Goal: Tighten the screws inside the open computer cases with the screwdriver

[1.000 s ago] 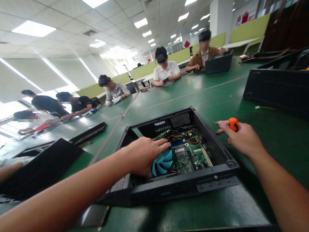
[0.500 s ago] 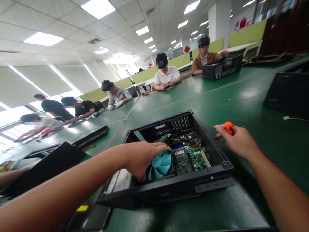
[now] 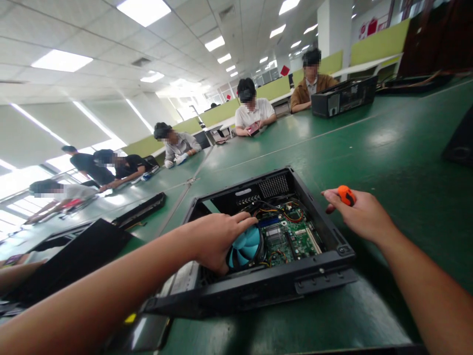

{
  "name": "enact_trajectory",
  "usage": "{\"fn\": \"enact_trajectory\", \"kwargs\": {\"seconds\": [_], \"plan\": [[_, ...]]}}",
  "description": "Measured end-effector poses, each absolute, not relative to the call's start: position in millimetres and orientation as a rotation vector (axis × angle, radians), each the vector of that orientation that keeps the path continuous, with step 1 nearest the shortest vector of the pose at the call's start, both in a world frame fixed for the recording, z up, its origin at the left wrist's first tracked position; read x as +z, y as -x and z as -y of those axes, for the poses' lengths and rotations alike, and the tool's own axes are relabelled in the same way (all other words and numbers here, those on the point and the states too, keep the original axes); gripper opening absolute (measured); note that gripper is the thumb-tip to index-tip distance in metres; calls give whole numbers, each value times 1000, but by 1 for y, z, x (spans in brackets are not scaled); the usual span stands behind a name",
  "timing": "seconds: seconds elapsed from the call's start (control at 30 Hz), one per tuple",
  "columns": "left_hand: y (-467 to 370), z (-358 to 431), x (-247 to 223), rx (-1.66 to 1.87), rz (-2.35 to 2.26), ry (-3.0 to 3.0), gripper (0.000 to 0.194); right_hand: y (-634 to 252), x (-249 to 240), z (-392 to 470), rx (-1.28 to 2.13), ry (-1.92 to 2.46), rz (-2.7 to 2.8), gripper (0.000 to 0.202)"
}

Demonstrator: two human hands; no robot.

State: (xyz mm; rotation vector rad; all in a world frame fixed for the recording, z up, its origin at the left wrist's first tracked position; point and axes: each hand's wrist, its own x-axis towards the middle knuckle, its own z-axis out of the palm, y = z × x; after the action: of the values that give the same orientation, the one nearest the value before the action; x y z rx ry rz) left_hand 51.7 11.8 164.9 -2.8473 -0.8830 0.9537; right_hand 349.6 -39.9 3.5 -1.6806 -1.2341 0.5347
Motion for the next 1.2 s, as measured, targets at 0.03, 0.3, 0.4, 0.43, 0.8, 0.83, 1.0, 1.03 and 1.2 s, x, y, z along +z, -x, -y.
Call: {"fn": "enact_trajectory", "kwargs": {"seconds": [0.03, 0.3, 0.4, 0.43, 0.8, 0.83, 1.0, 1.03, 1.2], "plan": [[-49, -11, 171, 945, 933, 2898, 112, -350, 3, 40, 539, 1679, 1236, 53], [-63, -9, 194, 1237, 1074, 2977, 114, -352, -1, 36, 556, 1663, 1263, 52], [-74, -13, 180, 1324, 1008, 2887, 114, -352, -1, 35, 552, 1669, 1288, 55], [-75, -14, 175, 1313, 991, 2873, 113, -352, 0, 36, 550, 1666, 1297, 55], [-67, -14, 157, 1102, 873, 2780, 109, -349, 2, 37, 583, 1652, 1342, 54], [-67, -13, 156, 1094, 860, 2777, 105, -349, 2, 37, 585, 1655, 1345, 54], [-65, -7, 153, 998, 833, 2790, 92, -349, 1, 36, 626, 1639, 1336, 49], [-65, -6, 152, 986, 823, 2784, 92, -348, 0, 36, 635, 1634, 1332, 48], [-64, -11, 143, 988, 766, 2760, 93, -344, 8, 44, 629, 1486, 1202, 41]]}}
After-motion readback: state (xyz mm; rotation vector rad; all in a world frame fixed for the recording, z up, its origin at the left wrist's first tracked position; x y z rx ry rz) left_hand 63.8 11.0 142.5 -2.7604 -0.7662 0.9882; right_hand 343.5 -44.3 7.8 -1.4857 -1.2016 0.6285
